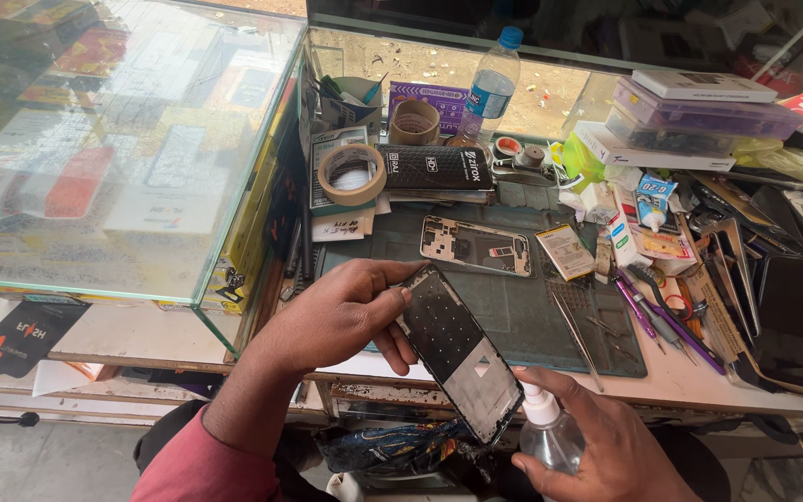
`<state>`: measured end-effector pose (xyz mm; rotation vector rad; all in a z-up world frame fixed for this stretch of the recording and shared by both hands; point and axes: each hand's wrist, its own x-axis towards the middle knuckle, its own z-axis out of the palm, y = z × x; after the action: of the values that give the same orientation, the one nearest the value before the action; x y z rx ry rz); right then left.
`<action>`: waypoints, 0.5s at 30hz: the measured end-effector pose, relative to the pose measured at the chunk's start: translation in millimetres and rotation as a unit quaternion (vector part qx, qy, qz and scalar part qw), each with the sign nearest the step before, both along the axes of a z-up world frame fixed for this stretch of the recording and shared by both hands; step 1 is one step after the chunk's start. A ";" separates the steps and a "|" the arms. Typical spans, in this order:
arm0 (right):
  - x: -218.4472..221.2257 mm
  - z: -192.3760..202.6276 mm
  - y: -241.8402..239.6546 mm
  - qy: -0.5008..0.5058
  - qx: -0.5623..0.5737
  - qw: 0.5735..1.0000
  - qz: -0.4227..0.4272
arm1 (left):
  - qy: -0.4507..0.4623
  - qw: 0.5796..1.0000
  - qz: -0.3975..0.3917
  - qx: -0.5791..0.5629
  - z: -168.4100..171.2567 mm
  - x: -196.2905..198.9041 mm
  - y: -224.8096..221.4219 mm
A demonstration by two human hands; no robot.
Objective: The person disassembles a smartphone by prying open the casing and removing the back cover. They then use tweezers to peel off a protective film from the internal components and apply a liquid from a spray bottle to the device's interior.
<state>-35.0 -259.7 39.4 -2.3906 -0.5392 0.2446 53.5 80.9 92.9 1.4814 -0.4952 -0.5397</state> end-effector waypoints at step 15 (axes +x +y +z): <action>16.8 35.4 20.1 -0.083 -0.003 0.970 0.229 | 0.104 0.976 -0.192 0.018 -20.6 19.2 2.7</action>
<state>-18.2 -239.7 74.7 -2.2755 -1.1718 0.2471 72.7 83.6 72.3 1.3480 -0.6120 -1.0020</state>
